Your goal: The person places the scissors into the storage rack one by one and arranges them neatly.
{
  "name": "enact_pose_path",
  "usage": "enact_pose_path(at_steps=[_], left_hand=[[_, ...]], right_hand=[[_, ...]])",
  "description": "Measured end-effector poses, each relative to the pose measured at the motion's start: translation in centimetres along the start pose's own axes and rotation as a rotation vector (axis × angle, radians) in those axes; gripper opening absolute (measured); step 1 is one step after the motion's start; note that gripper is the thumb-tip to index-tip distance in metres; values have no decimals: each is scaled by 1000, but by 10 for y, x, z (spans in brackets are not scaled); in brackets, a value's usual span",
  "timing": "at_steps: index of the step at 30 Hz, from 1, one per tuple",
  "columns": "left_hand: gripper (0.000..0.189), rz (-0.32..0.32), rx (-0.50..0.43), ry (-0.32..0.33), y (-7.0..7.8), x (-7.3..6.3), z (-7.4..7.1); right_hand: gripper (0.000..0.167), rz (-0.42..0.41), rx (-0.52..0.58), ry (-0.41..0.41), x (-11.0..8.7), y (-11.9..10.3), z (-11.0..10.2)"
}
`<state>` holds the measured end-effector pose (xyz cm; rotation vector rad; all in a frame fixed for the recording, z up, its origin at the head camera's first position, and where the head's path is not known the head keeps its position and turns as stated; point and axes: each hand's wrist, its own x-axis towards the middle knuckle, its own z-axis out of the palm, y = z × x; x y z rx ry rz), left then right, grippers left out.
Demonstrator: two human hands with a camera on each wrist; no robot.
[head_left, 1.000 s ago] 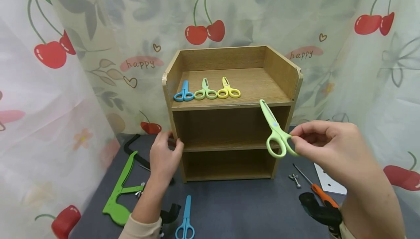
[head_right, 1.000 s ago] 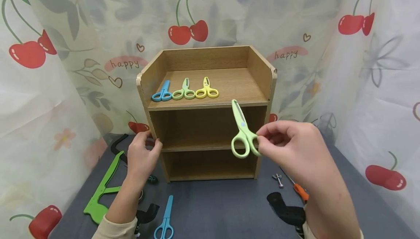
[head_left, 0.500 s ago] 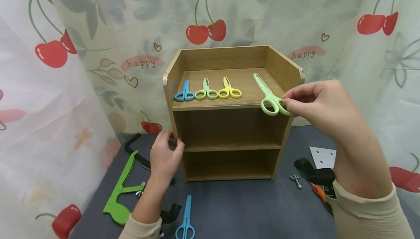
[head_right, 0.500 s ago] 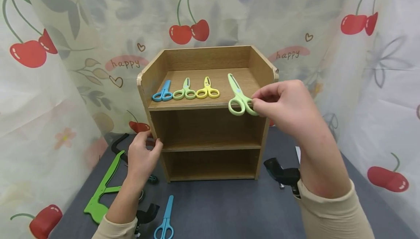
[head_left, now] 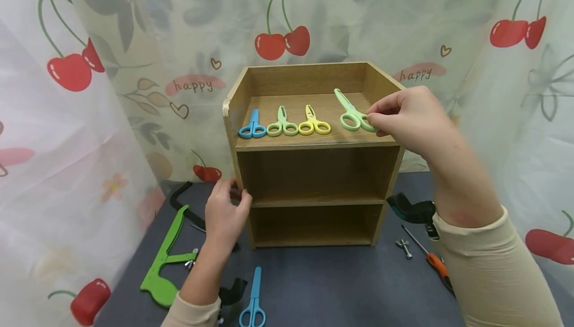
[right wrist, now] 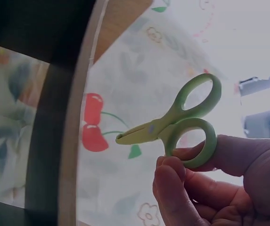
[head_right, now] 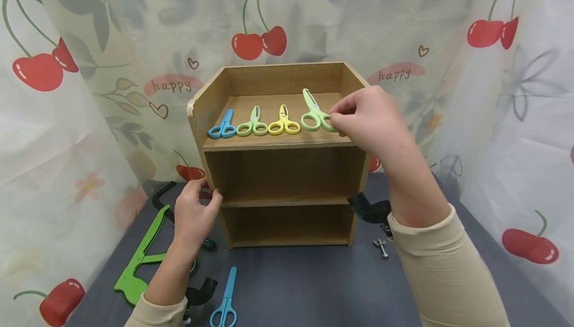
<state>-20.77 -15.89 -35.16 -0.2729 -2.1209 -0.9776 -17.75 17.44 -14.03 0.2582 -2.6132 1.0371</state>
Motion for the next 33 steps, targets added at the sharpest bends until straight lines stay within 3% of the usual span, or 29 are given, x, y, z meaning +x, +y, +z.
enact_pose_path(at_steps=[19,33], left_hand=[[19,2,1,1,-2,-2,0],[20,-4,5,-2,-3,-1,0]], right_hand=[[30,57,-155,-40,48,8,32],[30,96,-187,-12,60,18,43]])
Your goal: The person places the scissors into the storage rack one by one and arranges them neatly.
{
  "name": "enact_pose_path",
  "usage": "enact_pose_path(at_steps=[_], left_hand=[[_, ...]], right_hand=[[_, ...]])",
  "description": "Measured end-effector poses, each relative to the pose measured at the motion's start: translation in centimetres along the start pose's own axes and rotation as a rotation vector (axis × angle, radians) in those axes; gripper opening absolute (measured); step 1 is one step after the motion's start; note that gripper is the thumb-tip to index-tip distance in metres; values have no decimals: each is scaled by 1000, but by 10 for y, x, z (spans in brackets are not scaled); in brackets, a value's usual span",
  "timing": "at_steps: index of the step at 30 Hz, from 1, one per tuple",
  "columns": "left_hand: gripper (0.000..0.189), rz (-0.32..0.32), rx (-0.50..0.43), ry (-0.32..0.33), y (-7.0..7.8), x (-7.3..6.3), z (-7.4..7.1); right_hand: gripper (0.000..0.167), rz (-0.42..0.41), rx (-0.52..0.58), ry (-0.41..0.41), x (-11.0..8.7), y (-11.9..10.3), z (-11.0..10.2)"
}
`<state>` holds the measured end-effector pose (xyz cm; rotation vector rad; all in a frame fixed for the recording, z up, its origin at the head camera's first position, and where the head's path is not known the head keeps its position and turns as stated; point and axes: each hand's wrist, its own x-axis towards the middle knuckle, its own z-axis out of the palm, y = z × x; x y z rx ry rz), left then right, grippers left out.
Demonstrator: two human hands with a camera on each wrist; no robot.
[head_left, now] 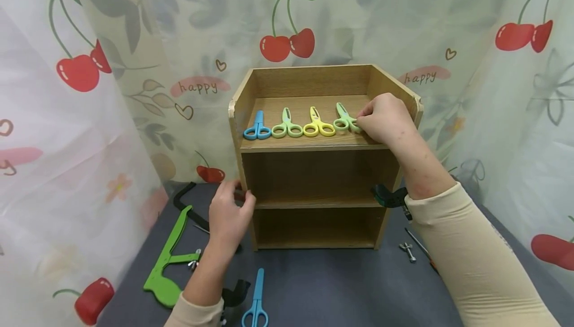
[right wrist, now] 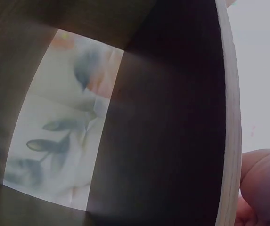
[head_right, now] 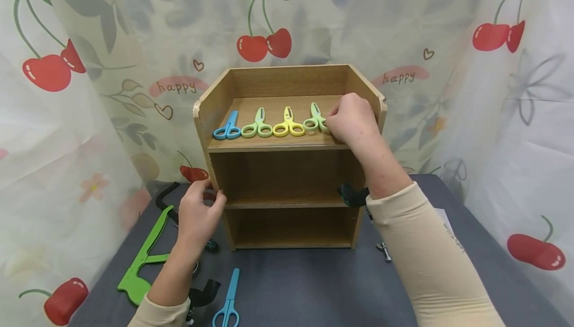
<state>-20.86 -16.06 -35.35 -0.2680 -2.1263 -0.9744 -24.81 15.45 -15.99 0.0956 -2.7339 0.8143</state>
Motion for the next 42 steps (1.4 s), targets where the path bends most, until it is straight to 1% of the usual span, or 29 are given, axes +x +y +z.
enact_pose_path(at_steps=[9,15,23,30,36,42], left_hand=[[19,-12,6,-8,3,0,1],[20,-23,8,-14,3,0,1],[21,-28,4,-20,3,0,1],[20,-18,4,-12,3,-1,0],[20,-8,-4,-5,2,0,0],[20,-5,-13,0,1,0,0]], right_hand=[[28,36,-20,35,0,0,2],[30,10,-21,63,-4,3,3],[35,-17,22,91,-17,0,3],[34,-54,96,149,-39,-10,1],[33,-125,155,195,-64,-16,1],[31,-171,192,219,-90,-21,4]])
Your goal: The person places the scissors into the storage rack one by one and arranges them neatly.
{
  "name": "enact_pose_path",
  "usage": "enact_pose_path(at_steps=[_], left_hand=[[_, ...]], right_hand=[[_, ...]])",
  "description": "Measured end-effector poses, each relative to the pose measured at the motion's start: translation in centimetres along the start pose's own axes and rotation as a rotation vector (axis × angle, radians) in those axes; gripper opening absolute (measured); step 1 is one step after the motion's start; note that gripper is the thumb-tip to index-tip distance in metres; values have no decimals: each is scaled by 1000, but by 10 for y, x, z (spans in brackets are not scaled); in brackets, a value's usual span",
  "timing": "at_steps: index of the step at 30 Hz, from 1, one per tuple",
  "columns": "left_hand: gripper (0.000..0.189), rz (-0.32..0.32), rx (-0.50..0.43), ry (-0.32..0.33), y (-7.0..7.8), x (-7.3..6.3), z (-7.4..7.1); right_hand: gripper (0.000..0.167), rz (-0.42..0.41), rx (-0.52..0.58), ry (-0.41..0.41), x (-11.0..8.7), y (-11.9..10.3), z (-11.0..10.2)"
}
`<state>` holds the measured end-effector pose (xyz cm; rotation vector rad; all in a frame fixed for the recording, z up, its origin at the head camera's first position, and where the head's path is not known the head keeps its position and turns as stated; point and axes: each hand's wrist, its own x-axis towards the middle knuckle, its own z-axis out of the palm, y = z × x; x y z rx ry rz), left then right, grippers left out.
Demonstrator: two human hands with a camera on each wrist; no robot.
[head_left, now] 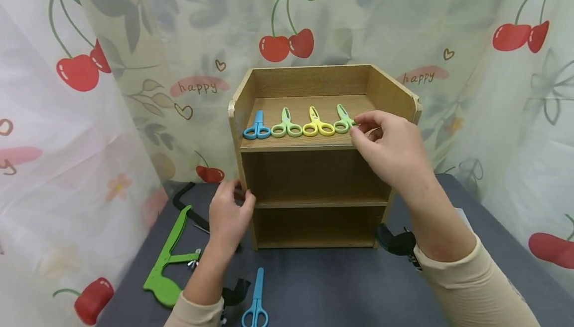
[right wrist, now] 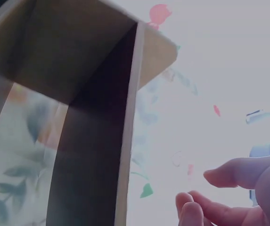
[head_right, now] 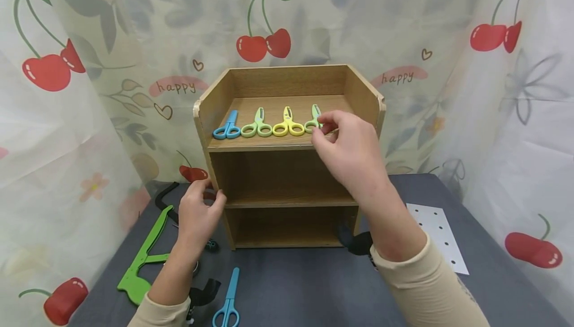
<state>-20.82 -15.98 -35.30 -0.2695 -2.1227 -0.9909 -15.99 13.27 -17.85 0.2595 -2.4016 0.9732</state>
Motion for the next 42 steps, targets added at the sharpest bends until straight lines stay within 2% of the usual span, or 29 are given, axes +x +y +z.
enact_pose_path(at_steps=[6,13,20,29,35,42], left_hand=[[19,-5,-3,1,0,0,-1],[20,-9,-3,-6,-1,0,0],[19,-12,-21,-8,-1,1,-1],[20,-7,-11,-11,1,0,0],[19,2,-16,-9,0,1,1],[20,-7,-13,-6,0,1,1]], right_hand=[[24,-80,49,27,-25,-2,5],[21,-107,109,32,-55,-3,7],[19,-176,178,39,-80,-6,13],[27,-218,340,-36,-112,-2,28],[34,-220,357,-96,-128,6,47],[36,-161,351,-171,-142,13,67]])
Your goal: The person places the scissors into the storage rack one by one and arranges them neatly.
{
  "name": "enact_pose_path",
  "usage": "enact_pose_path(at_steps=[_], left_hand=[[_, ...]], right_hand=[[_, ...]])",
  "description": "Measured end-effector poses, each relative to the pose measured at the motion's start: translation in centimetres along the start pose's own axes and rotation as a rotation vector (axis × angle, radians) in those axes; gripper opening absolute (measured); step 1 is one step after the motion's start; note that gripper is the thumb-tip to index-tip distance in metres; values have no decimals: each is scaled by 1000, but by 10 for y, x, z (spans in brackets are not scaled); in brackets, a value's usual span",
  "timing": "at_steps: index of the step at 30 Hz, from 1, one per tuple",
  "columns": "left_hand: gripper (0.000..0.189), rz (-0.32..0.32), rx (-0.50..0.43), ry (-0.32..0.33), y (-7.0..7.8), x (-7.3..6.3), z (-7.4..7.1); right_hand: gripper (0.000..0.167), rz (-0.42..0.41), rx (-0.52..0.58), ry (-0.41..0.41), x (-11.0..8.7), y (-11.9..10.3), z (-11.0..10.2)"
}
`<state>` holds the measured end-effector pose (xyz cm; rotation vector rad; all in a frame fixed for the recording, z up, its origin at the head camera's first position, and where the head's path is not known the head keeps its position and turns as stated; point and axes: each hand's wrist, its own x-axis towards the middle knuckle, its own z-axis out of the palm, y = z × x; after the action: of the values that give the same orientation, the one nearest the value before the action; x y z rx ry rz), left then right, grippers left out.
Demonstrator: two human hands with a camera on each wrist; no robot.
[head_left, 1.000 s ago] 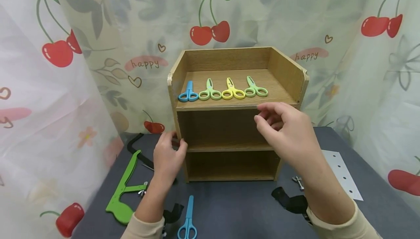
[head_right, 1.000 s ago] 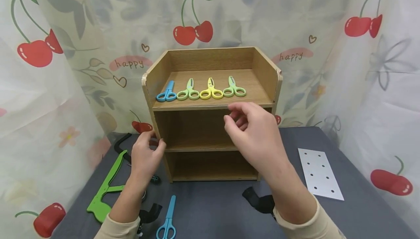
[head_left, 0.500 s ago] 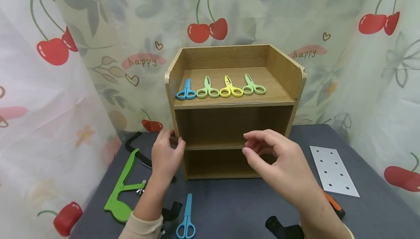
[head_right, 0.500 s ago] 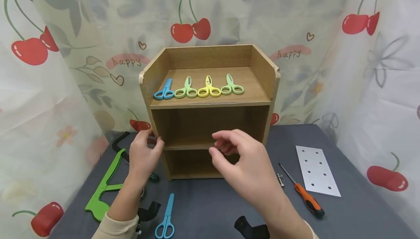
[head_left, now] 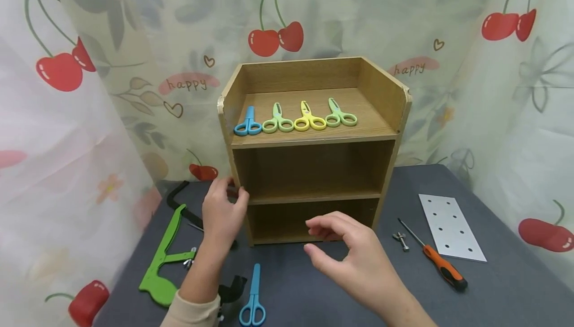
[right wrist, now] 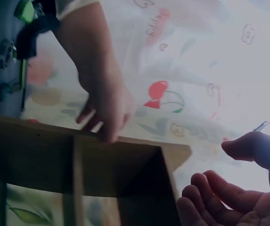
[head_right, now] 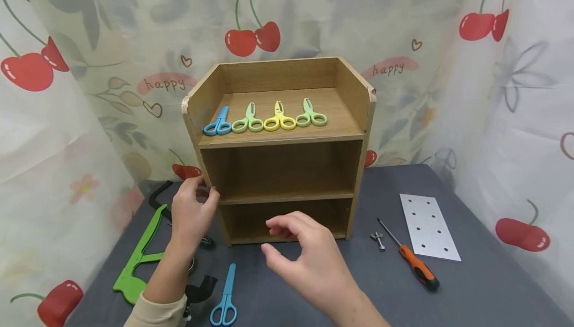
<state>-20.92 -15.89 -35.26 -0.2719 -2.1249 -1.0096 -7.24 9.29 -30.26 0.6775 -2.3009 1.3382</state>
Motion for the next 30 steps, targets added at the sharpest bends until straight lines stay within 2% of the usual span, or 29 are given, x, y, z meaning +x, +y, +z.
enact_pose_path(at_steps=[6,11,18,26,30], left_hand=[[19,5,9,3,-2,1,-1],[18,10,13,4,-2,1,-2],[19,5,17,0,-1,0,-1],[18,8,14,5,-2,0,0],[18,3,14,0,-2,0,1]], right_hand=[[37,60,60,-19,-7,9,12],[37,58,138,-24,-12,19,24],[33,72,196,-72,-15,32,43],[27,200,212,-200,-15,44,57],[26,225,228,-269,-17,49,65]])
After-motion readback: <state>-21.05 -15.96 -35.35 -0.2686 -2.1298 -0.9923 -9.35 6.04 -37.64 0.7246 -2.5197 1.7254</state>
